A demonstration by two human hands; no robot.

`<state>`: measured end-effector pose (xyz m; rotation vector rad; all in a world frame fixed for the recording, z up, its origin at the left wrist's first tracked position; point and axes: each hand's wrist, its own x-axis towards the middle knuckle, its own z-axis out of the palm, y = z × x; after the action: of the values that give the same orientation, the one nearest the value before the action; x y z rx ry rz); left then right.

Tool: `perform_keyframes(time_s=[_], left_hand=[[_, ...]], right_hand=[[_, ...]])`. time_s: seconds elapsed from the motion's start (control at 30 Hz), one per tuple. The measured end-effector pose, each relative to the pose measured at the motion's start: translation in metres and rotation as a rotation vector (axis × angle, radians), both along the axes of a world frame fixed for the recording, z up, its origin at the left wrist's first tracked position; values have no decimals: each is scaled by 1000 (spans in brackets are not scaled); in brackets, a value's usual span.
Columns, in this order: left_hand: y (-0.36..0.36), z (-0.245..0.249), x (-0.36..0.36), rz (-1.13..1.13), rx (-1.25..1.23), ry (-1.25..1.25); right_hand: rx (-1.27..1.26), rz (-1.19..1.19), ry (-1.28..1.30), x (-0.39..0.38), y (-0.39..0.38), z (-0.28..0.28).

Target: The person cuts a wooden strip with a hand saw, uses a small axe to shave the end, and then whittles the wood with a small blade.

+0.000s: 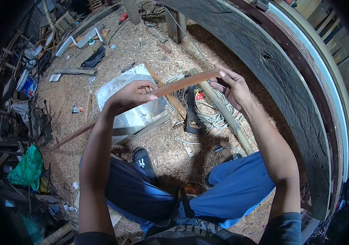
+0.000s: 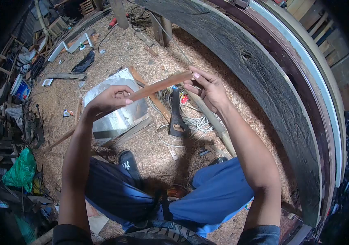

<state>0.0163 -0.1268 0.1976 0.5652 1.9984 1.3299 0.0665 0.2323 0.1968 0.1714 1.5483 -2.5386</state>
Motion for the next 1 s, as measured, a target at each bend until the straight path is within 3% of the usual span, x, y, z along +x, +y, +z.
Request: perform_keyframes(time_s=[0.17, 0.23, 0.33, 0.57, 0.8, 1.0], left_hand=[[-1, -2, -2, -127, 55, 262], [0, 13, 5, -23, 67, -34], [-7, 12, 0, -31, 107, -110], [-10, 11, -3, -35, 61, -76], [-6, 22, 10, 178, 153, -241], [-18, 15, 0, 86, 190, -233]], right_hand=[[-28, -19, 6, 2, -3, 3], [-52, -35, 14, 2, -3, 4], [-36, -18, 13, 3, -4, 7], [-42, -56, 4, 8, -11, 16], [-35, -30, 62, 7, -10, 14], [-65, -34, 73, 6, -12, 16]])
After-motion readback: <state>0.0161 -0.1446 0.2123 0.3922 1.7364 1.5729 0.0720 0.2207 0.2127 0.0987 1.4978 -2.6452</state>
